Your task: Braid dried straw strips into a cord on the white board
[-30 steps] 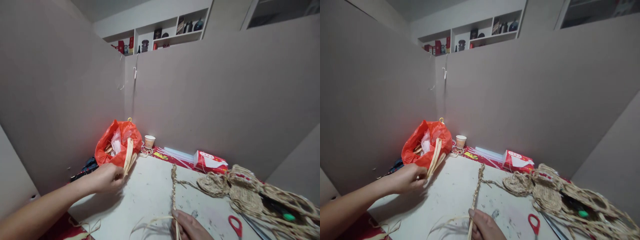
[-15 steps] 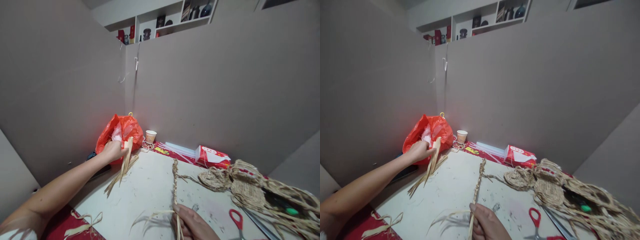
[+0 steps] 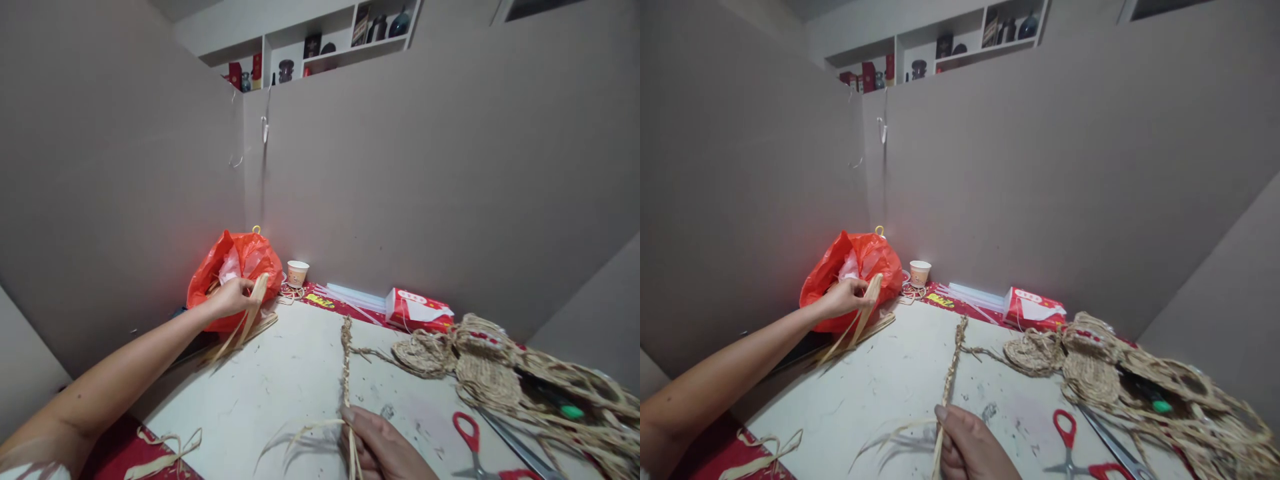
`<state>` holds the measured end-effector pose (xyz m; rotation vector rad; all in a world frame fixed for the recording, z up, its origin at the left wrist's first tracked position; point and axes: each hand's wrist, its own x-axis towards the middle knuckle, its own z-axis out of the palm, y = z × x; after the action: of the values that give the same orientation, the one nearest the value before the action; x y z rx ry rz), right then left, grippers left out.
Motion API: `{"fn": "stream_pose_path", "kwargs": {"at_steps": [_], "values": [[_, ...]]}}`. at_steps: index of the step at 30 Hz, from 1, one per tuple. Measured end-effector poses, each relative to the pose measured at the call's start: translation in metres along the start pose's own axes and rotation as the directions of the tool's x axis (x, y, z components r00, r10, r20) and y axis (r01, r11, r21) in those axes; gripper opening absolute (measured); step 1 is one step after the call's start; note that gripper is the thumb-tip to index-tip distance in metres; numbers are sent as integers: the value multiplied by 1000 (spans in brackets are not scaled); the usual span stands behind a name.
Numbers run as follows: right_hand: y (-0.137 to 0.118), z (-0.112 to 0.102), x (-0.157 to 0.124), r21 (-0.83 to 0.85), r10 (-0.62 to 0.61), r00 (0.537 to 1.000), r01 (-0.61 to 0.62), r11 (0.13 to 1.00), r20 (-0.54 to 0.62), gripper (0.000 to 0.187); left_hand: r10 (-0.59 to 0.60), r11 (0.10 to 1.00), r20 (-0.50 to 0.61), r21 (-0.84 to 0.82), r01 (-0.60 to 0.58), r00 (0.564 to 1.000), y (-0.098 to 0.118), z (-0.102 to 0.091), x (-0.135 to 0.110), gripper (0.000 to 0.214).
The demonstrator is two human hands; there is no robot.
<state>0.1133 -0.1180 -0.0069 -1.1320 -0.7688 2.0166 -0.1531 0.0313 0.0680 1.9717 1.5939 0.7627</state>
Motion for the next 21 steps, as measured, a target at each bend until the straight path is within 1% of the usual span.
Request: {"fn": "stream_pose_path", "kwargs": {"at_steps": [2, 4, 6, 9, 12, 15, 18, 21], "values": [[-1, 0, -1, 6, 2, 1000, -2, 1000, -4, 64, 31, 998, 80, 51, -35, 996, 7, -5, 0, 31], [-1, 1, -2, 15, 3, 1000, -2, 1000, -7, 64, 50, 993, 122, 100, -63, 991, 13, -7, 1, 33], [-1, 3, -3, 27, -3, 1000, 3, 1000, -10, 64, 62, 988, 113, 137, -78, 992, 14, -8, 3, 32], [-1, 3, -3, 47, -19, 1000, 20, 999, -21, 62, 84, 974, 48, 207, -92, 995, 8, -9, 5, 27], [0, 1, 0, 39, 10, 1000, -10, 999, -4, 65, 90, 958, 22, 270, -93, 996, 1, -8, 5, 22], [-1, -2, 4, 15, 45, 999, -45, 999, 24, 69, 102, 949, 71, 292, -119, 992, -1, -1, -1, 23], [-1, -4, 6, 18, 36, 999, -37, 999, 34, 68, 142, 935, 116, 311, -172, 983, 4, 13, -12, 22], [0, -3, 4, 31, 24, 999, -25, 999, 35, 65, 171, 900, 115, 386, -202, 979, 10, 27, -22, 24]]}}
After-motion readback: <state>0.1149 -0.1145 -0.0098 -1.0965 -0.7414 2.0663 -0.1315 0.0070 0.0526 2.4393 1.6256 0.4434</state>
